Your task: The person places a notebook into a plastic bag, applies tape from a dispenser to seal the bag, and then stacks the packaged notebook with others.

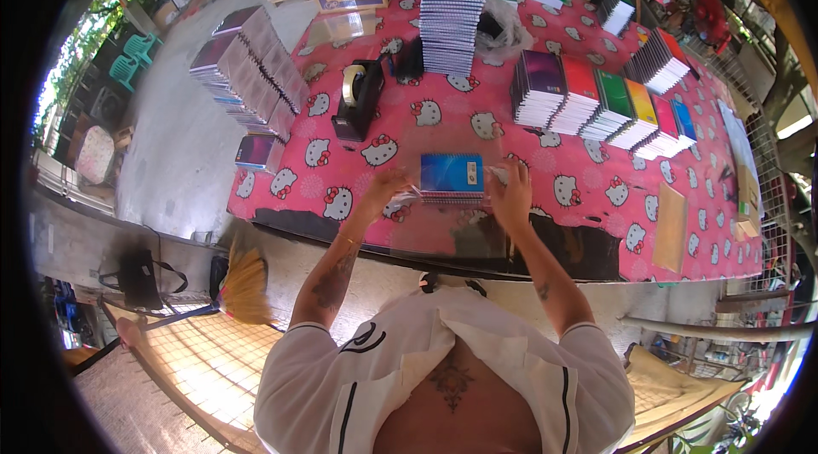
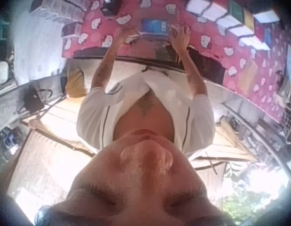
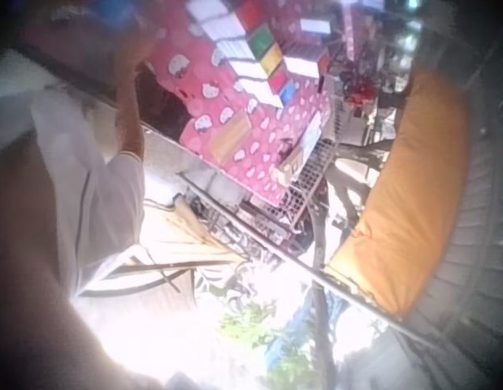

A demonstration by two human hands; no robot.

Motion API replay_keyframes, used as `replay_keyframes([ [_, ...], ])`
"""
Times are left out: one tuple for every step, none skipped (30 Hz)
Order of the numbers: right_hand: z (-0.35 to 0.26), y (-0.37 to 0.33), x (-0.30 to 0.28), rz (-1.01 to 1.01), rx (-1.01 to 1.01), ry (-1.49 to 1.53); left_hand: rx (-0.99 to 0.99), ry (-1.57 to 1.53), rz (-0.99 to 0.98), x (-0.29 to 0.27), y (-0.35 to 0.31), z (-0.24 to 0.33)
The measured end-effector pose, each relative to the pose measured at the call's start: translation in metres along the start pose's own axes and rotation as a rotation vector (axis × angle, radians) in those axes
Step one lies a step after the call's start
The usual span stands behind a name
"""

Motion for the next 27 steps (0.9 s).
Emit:
replay_keyframes([
  [-0.034,-0.01,-0.004,0.134,-0.24,-0.375,-0.006,-0.003,-0.012,-0.003,0.0,0.002],
  [-0.048,-0.024,0.008,0.035,-0.35,-0.344,-0.016,-0.002,-0.036,-0.003,0.003,0.003],
  [-0.06,-0.035,0.021,-0.067,-0.454,-0.305,-0.033,0.002,-0.058,-0.004,0.004,0.002],
  [-0.069,-0.039,0.033,-0.089,-0.485,-0.304,-0.012,0.036,-0.042,-0.009,0.007,0.002],
  [-0.076,-0.041,0.045,-0.11,-0.516,-0.303,0.01,0.07,-0.027,-0.014,0.013,0.002],
  [-0.081,-0.042,0.054,-0.133,-0.55,-0.302,0.032,0.102,-0.009,-0.018,0.018,0.004],
  [-0.079,-0.04,0.055,-0.136,-0.517,-0.31,0.098,0.298,0.092,-0.006,0.023,0.026],
  [-0.076,-0.038,0.055,-0.139,-0.483,-0.319,0.169,0.493,0.191,0.009,0.031,0.052],
  [-0.077,-0.037,0.056,-0.144,-0.461,-0.317,0.245,0.686,0.305,0.021,0.036,0.076],
  [-0.08,-0.036,0.056,-0.151,-0.455,-0.319,0.401,0.753,0.261,0.033,0.046,0.091],
  [-0.08,-0.035,0.056,-0.158,-0.445,-0.327,0.559,0.815,0.208,0.047,0.059,0.105],
  [-0.08,-0.034,0.056,-0.167,-0.438,-0.335,0.591,0.927,0.206,0.056,0.076,0.11],
  [-0.082,-0.035,0.057,-0.171,-0.446,-0.337,0.62,1.038,0.21,0.061,0.095,0.109],
  [-0.083,-0.037,0.057,-0.172,-0.45,-0.34,0.65,1.152,0.208,0.063,0.11,0.105],
  [-0.084,-0.036,0.058,-0.169,-0.454,-0.343,0.656,1.256,0.184,0.062,0.123,0.1],
  [-0.084,-0.035,0.057,-0.168,-0.461,-0.345,0.663,1.355,0.163,0.062,0.132,0.095],
  [-0.086,-0.035,0.058,-0.168,-0.472,-0.344,0.666,1.454,0.145,0.06,0.139,0.092],
  [-0.086,-0.037,0.057,-0.168,-0.468,-0.346,0.746,1.473,0.169,0.064,0.14,0.093],
  [-0.085,-0.038,0.057,-0.157,-0.463,-0.349,0.823,1.49,0.198,0.066,0.139,0.094],
  [-0.084,-0.037,0.057,-0.147,-0.462,-0.349,0.897,1.505,0.233,0.067,0.136,0.094],
  [-0.082,-0.037,0.056,-0.136,-0.459,-0.351,0.837,1.49,0.195,0.071,0.133,0.096],
  [-0.079,-0.038,0.056,-0.132,-0.46,-0.361,0.781,1.474,0.162,0.076,0.129,0.102],
  [-0.077,-0.038,0.056,-0.129,-0.463,-0.371,0.723,1.457,0.132,0.082,0.123,0.108],
  [-0.078,-0.038,0.056,-0.126,-0.479,-0.374,0.677,1.421,0.132,0.081,0.118,0.111],
  [-0.078,-0.038,0.057,-0.124,-0.484,-0.37,0.631,1.384,0.133,0.08,0.113,0.113],
  [-0.079,-0.038,0.057,-0.123,-0.491,-0.365,0.584,1.346,0.135,0.08,0.108,0.115],
  [-0.079,-0.038,0.057,-0.124,-0.494,-0.361,0.533,1.332,0.106,0.082,0.102,0.118],
])
Point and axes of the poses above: each hand's wrist, its own y-axis towards the middle knuckle, its own x-axis out of the palm, z = x × y, the point moved 3 cm from there along y, towards the middle knuckle, and after that the axes turned 13 degrees about -x, right-handed, at the moved point
